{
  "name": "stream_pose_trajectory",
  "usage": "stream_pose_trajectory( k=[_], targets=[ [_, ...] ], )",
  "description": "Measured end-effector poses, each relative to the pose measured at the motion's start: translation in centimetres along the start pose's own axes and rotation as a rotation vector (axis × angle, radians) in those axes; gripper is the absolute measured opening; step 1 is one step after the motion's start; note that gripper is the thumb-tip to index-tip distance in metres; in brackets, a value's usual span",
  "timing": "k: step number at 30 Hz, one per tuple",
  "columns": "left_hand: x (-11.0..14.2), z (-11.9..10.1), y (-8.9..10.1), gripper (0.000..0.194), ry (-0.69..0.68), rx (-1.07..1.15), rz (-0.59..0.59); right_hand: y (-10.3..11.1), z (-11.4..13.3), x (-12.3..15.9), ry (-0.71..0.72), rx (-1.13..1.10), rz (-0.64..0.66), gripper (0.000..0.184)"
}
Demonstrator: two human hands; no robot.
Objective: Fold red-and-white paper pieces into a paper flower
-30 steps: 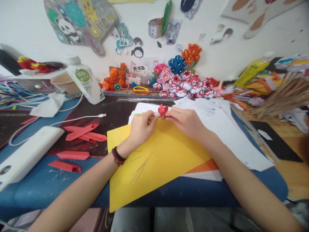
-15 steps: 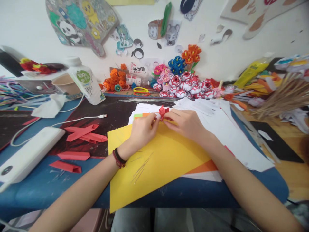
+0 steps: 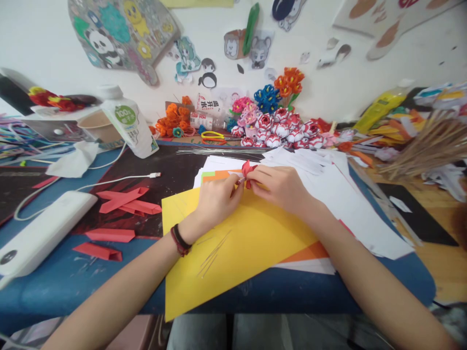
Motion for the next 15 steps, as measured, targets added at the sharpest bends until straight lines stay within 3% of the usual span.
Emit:
stream_pose_trajectory(
  k=[10, 15],
  targets=[
    [-0.46, 0.91, 0.16, 0.026, 0.139, 0.124, -0.015, -0.35, 0.35, 0.05, 0.027, -0.05, 0.097, 0.023],
    [-0.46, 0.73, 0.12, 0.025, 0.1, 0.132, 0.008, -0.29, -0.56, 0.01, -0.108, 0.007, 0.065, 0.013]
  ],
)
Point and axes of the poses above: each hand's wrist, its own x-axis away from the middle knuckle, its own y-axis out of the back of the hand, z = x × y, the point moved 5 cm from there along -x, towards the middle knuckle, and after that the axes turned 12 degrees about -z, right-handed, at the moved point
